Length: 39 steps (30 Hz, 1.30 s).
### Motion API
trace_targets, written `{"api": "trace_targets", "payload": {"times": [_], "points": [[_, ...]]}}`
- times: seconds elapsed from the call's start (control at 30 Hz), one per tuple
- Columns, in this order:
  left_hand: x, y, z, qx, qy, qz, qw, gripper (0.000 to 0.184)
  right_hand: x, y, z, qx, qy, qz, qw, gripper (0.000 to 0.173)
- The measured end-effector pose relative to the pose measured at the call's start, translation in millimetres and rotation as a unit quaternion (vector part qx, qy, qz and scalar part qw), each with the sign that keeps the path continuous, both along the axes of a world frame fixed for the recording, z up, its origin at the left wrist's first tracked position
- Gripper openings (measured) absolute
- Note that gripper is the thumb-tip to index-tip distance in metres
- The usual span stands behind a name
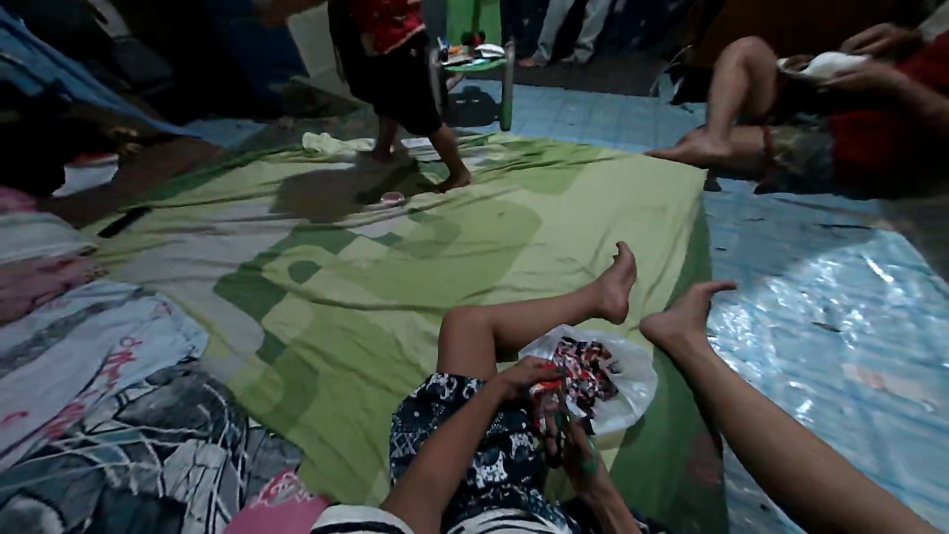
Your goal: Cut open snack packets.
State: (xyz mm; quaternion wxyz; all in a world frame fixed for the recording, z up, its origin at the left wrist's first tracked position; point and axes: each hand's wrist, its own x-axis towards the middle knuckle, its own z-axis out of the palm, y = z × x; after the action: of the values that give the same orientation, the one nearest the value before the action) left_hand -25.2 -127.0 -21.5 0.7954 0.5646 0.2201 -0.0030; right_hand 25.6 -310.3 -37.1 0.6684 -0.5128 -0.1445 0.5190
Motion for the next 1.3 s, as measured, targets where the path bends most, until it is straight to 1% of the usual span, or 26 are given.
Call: {"api": "trace_targets", "payload": {"times": [0.03, 0.07, 0.13, 0.2, 0.33, 0.4, 0.5, 0.57, 0.7, 0.77, 0.97, 1.07, 1.13, 1.2, 1.3], "points": [[0, 0, -1, -0.004, -0.003, 0.002, 1.0, 0.019, 1, 0, -2, 0.009, -0.003, 0.004, 1.0, 0.046], [1, 0, -2, -0.01, -0.007, 0.007, 1.0, 0.018, 1, 0, -3, 0.023, 0.001, 0.005, 1.0, 0.057], [1, 0, -5, -0.025, -0.018, 0.017, 0.999, 0.017, 1, 1, -1, 0.045, 0.002, 0.016, 0.999, 0.069], [1, 1, -5, -0.032, -0.022, 0.015, 0.999, 0.017, 1, 2, 0, 0.051, 0.01, 0.017, 0.998, 0.072], [1, 0, -2, -0.033, -0.005, 0.019, 0.999, 0.017, 2, 2, -1, 0.047, 0.026, 0.022, 0.998, 0.068], [1, 1, -1, -0.032, -0.005, 0.022, 0.999, 0.017, 2, 2, 3, 0.058, 0.051, 0.037, 0.996, 0.061], [0, 2, -2, -0.041, -0.031, 0.016, 0.999, 0.032, 2, 3, 13, 0.089, 0.089, 0.061, 0.99, 0.054], [-2, 1, 2, -0.052, -0.031, 0.02, 0.998, 0.037, 2, 4, 14, 0.107, 0.107, 0.069, 0.986, 0.053], [-4, -3, 12, -0.051, 0.014, 0.057, 0.997, 0.029, -1, 7, 14, 0.115, 0.126, 0.06, 0.984, 0.05], [-5, -4, 13, -0.038, 0.029, 0.068, 0.997, 0.024, -2, 8, 15, 0.109, 0.126, 0.054, 0.985, 0.042], [-7, -6, 14, -0.019, 0.047, 0.075, 0.996, 0.017, 1, 8, 18, 0.106, 0.157, 0.051, 0.98, 0.049], [-8, -6, 11, -0.014, 0.059, 0.077, 0.995, 0.017, 2, 9, 13, 0.097, 0.143, 0.063, 0.983, 0.049], [-8, -7, 11, -0.015, 0.057, 0.082, 0.995, 0.019, 3, 10, 7, 0.086, 0.1, 0.076, 0.988, 0.043], [-8, -8, 10, -0.031, 0.055, 0.082, 0.995, 0.02, 2, 11, 4, 0.057, 0.067, 0.068, 0.994, 0.043], [-6, -6, 5, -0.031, 0.05, 0.07, 0.996, 0.03, 1, 10, 4, 0.066, 0.074, 0.061, 0.993, 0.045]]}}
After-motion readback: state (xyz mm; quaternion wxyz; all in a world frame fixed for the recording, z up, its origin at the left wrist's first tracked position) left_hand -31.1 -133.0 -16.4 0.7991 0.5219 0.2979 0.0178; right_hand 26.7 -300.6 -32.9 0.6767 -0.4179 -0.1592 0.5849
